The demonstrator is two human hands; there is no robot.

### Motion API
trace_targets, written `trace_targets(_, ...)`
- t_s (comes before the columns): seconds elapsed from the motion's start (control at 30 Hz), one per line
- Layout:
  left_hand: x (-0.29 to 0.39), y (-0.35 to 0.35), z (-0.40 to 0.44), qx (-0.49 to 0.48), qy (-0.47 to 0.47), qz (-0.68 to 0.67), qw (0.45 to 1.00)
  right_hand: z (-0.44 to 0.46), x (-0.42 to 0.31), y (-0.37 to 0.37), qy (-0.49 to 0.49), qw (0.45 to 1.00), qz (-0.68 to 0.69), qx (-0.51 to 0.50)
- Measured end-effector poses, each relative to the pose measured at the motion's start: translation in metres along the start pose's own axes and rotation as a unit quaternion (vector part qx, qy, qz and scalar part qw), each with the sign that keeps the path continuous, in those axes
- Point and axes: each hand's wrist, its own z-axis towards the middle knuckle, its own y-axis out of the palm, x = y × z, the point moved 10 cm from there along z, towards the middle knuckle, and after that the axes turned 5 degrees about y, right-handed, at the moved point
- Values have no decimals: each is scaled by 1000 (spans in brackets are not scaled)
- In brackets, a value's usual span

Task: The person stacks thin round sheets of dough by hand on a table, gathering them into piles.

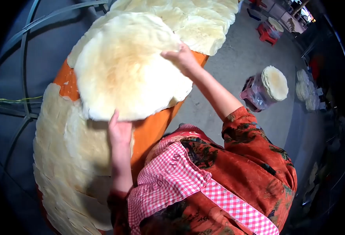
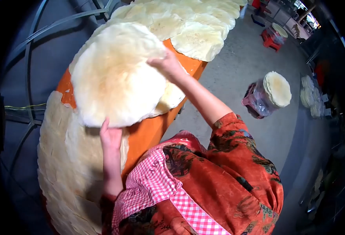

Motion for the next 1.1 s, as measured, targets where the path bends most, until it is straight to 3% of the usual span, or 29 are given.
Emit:
trace_targets(0.07, -44, 2, 34, 4, 0, 13, 1000, 22, 34, -57, 22, 999, 28, 16)
trace_targets(0.17, -130, -49, 70, 57, -85, 58, 993, 28, 132, -149, 220, 968, -53, 112)
trace_targets(0.2, -141, -62, 73, 90, -88, 76, 989, 31, 168, -176, 227, 959, -137, 99)
trace_targets(0.27, -153, -82, 72, 155, -96, 112, 977, 16, 176, -180, 297, 942, -103, 119)
trace_targets(0.33, -146, -72, 68, 148, -100, 99, 979, 27, 179, -180, 301, 946, -63, 102)
trace_targets(0.37, -133, -62, 66, 154, -92, 100, 979, 35, 179, -175, 299, 949, -40, 93)
trace_targets(0.43, -102, -67, 71, 106, -65, 68, 990, 55, 115, -121, 179, 982, -24, 51)
trace_targets(0.47, -68, -27, 69, 77, -9, 67, 995, 63, 80, -98, 126, 991, -15, 35)
trace_targets(0.53, -8, -11, 93, 42, 32, 66, 996, 102, 34, -53, 85, 995, -42, -12)
trace_targets(0.57, 40, 67, 85, 61, 64, 51, 995, 131, 16, -28, 105, 992, -60, -36)
trace_targets(0.63, 80, 69, 95, 102, 102, 93, 985, 154, -25, 5, 102, 991, -58, -66)
trace_targets(0.77, 86, 122, 53, 9, 197, 135, 971, 126, -68, 19, 45, 994, -3, -99)
trace_targets(0.8, 76, 109, 44, 53, 205, 131, 968, 112, -72, 14, 35, 993, 6, -110)
trace_targets(0.9, 1, 14, 32, 92, 142, 150, 974, 68, -24, -31, 83, 994, 1, -69)
trace_targets(1.0, -81, -32, 16, 119, -5, 114, 986, 38, 92, -103, 163, 986, -39, 20)
trace_targets(1.07, -138, -105, 20, 159, -92, 112, 977, 4, 169, -146, 299, 941, -142, 64)
trace_targets(1.1, -137, -105, 18, 166, -80, 116, 976, 2, 173, -149, 297, 942, -141, 66)
